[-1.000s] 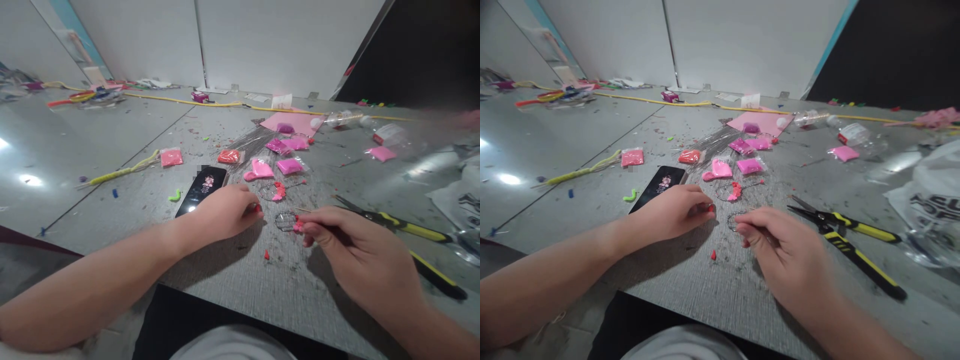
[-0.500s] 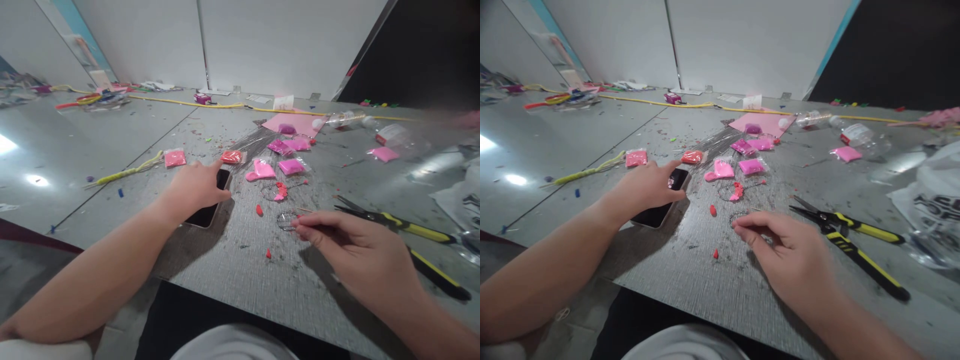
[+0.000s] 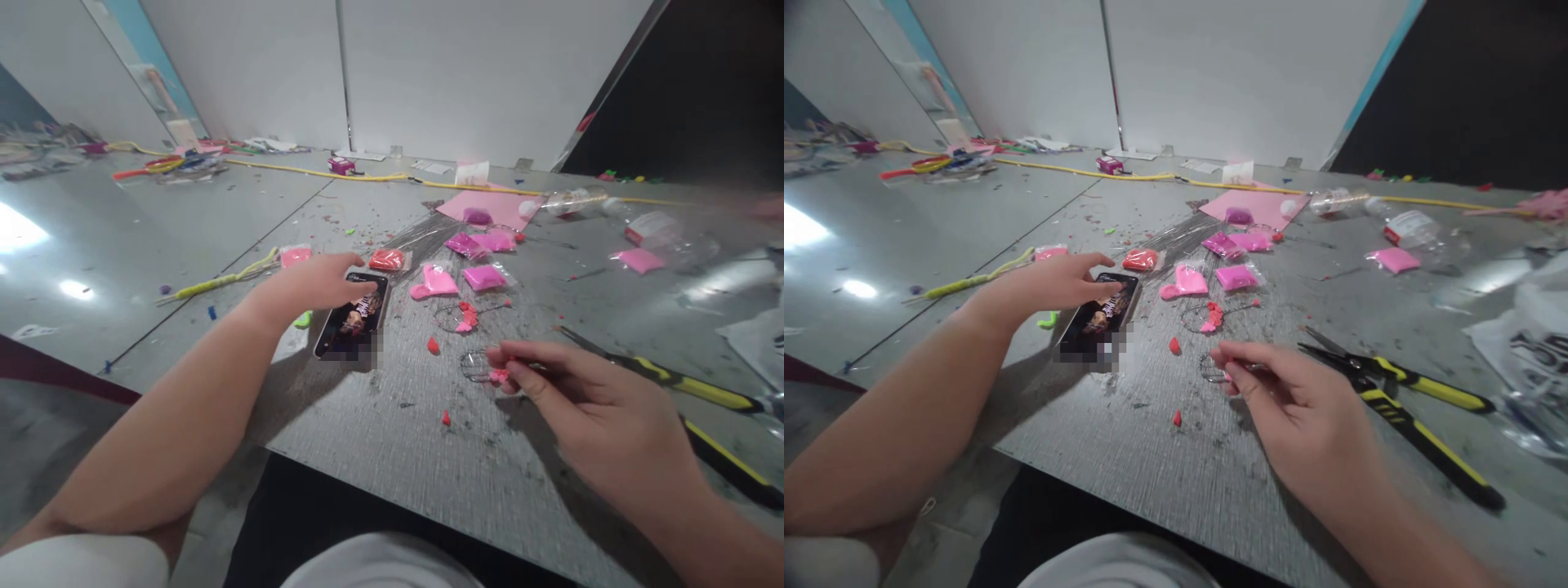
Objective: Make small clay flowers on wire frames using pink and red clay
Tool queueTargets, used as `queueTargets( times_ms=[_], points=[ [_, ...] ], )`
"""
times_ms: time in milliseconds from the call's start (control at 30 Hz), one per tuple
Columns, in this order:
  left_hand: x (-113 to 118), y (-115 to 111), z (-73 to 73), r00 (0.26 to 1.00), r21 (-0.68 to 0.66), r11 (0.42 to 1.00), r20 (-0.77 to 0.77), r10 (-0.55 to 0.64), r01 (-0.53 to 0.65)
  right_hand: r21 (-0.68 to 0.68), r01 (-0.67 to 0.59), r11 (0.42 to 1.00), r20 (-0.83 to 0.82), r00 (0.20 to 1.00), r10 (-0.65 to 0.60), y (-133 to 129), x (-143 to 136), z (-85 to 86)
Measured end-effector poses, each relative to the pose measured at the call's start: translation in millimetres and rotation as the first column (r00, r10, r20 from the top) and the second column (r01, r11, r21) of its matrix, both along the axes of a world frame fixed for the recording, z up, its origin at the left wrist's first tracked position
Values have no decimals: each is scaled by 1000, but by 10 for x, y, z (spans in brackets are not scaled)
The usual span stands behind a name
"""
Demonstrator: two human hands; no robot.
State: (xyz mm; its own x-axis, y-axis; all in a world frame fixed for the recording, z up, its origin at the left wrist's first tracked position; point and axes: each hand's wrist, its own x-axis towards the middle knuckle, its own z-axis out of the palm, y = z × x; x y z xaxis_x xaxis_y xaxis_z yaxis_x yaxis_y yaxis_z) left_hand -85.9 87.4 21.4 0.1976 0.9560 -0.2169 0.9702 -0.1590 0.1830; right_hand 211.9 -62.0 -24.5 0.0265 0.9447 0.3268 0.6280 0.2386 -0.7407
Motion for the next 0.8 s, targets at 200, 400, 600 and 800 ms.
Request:
queueTargets(
  times_ms=[200, 400, 600, 800],
  points=[
    [-290, 96, 73, 993, -165, 979, 32, -112, 116, 15, 16, 1000, 95, 995, -18, 15, 24, 11],
    [-318, 77, 68, 984, -173, 969, 58, -167, 174, 95, -24, 995, 157, 988, 9, 9, -17, 91],
    [-254, 45, 28, 980, -150, 969, 37, -194, 197, 36, -4, 999, 91, 996, 1, 12, -30, 71],
    [-194, 60, -47, 982, -144, 975, -68, -178, 167, -79, 20, 997, 127, 992, -9, -2, -29, 88]
  ],
)
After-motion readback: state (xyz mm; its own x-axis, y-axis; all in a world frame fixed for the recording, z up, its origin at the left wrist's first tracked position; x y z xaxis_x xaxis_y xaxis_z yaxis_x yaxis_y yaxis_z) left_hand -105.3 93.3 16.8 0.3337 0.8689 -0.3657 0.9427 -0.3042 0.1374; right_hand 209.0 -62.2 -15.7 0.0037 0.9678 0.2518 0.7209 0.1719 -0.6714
